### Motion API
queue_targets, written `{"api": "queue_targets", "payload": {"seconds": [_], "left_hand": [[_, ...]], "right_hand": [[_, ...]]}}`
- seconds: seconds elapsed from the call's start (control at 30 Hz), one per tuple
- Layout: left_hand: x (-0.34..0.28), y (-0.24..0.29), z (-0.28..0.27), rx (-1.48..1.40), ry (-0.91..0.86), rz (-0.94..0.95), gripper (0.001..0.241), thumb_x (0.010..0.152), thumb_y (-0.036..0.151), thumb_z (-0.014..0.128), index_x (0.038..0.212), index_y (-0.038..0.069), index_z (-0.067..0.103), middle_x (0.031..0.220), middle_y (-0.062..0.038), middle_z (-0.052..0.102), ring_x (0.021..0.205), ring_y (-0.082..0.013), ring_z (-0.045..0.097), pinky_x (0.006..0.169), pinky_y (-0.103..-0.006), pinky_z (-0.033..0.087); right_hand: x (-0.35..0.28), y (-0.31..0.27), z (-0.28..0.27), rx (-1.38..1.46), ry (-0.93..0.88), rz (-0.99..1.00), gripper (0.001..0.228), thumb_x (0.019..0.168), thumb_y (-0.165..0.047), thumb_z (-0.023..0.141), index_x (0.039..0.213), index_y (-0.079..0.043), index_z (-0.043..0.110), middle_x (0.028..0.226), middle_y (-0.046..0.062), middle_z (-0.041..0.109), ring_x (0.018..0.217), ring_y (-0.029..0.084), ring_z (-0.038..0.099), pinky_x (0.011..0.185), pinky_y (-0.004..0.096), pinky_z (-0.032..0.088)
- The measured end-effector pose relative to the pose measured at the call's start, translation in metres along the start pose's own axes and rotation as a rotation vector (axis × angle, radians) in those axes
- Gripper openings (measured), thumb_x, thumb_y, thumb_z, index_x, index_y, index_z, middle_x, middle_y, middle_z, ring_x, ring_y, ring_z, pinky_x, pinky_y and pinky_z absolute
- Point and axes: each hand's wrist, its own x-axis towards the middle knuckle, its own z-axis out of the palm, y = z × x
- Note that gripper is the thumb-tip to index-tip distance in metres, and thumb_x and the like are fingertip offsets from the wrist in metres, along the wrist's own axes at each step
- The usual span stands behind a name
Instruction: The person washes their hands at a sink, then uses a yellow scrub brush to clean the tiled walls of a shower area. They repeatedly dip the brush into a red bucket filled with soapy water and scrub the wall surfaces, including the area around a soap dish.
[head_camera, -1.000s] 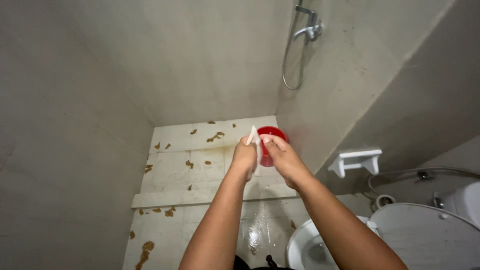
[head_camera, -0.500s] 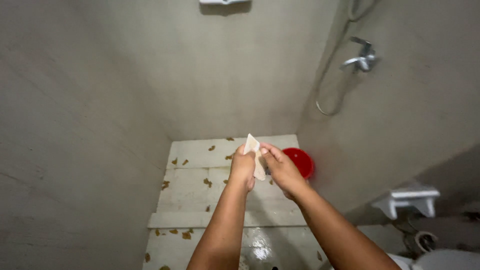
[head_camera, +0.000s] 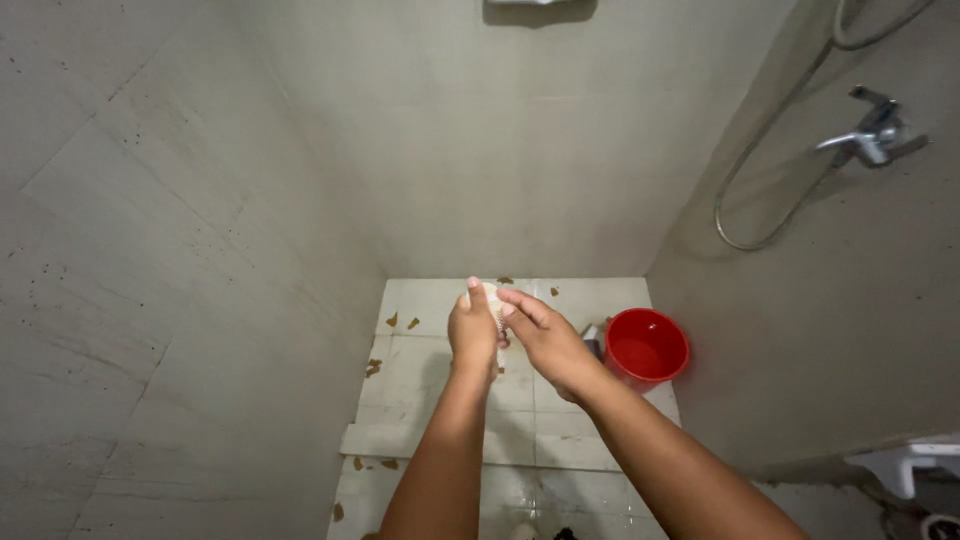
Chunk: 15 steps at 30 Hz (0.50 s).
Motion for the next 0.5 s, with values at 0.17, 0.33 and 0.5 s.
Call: {"api": "queue_targets", "payload": {"seconds": [0.17,0.33,0.5], "left_hand": [[0.016,0.008,-0.011,-0.171,0.049,-0.067,0.036,0.102,0.033,0.049,0.111,0.001,0.063,0.092,-0.01,0.069,0.077,-0.0198,0.065,0.06,-0.043,0.053],[0.029,0.017,-0.003,-0.207,0.0,-0.144,0.027,0.099,0.02,0.052,0.117,0.001,0.061,0.099,-0.011,0.071,0.084,-0.0198,0.069,0.074,-0.0365,0.056],[0.056,0.019,0.017,-0.248,-0.117,-0.043,0.028,0.099,0.016,0.055,0.118,-0.002,0.063,0.099,-0.013,0.071,0.082,-0.0207,0.068,0.072,-0.0368,0.056]], "right_hand": [[0.028,0.007,0.003,-0.017,0.079,0.016,0.05,0.102,-0.034,0.052,0.145,-0.009,0.056,0.144,0.008,0.062,0.137,0.018,0.051,0.113,0.033,0.038],[0.049,0.004,-0.009,0.027,0.129,0.109,0.05,0.102,-0.033,0.049,0.148,-0.014,0.052,0.139,0.006,0.062,0.132,0.017,0.055,0.11,0.033,0.041],[0.076,-0.005,-0.021,0.08,0.156,0.035,0.047,0.103,-0.028,0.051,0.145,-0.007,0.058,0.131,0.009,0.067,0.123,0.018,0.057,0.106,0.033,0.043]]}}
